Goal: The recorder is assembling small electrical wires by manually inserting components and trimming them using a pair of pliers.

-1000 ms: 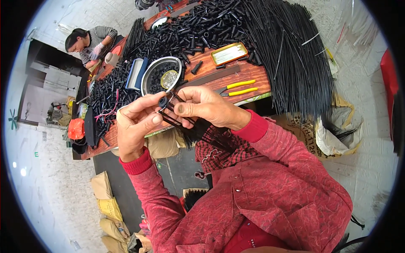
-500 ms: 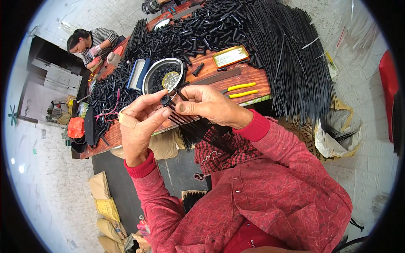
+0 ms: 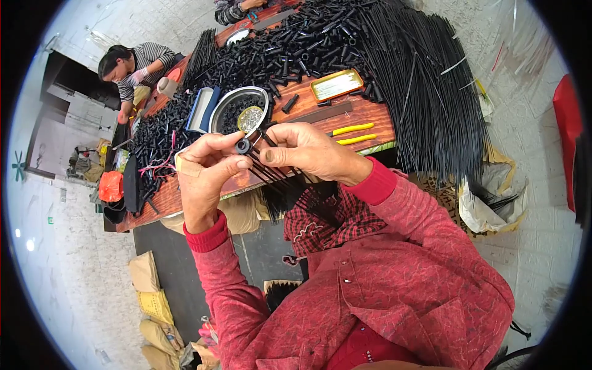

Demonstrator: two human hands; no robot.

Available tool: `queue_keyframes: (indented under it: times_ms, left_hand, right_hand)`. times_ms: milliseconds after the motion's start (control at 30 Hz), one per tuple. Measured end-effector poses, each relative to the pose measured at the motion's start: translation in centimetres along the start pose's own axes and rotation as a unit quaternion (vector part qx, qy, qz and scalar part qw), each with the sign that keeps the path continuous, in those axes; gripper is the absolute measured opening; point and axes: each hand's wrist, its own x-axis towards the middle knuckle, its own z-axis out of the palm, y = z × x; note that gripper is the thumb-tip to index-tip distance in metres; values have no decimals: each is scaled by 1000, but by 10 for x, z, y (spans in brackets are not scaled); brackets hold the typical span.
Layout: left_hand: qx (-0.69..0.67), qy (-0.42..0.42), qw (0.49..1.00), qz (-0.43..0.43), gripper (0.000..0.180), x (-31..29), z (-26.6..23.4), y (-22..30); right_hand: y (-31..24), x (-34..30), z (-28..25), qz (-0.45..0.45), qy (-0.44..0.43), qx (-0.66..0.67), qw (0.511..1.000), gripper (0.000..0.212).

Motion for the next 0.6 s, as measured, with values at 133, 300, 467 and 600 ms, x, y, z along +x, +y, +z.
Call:
queue_keyframes:
  times_ms: [133,300,467,600]
  left_hand:
    - [-14,-37,999,31,36,8,-6,-9]
    - [-11,-70,994,86,38,15,-3,-12]
    - [-33,-88,995,44,37,14,-10,-12]
    - [-60,-94,993,43,37,14,-13,-17]
  right_hand:
    - [-1,1,2,-21,16,-5,1000,25]
    - [-3,-1,-3,4,-6,-21,1000,30]
    - [-4,0,2,1,-3,-30,1000,29]
    - [-6,1,7,-16,9,-34,999,26]
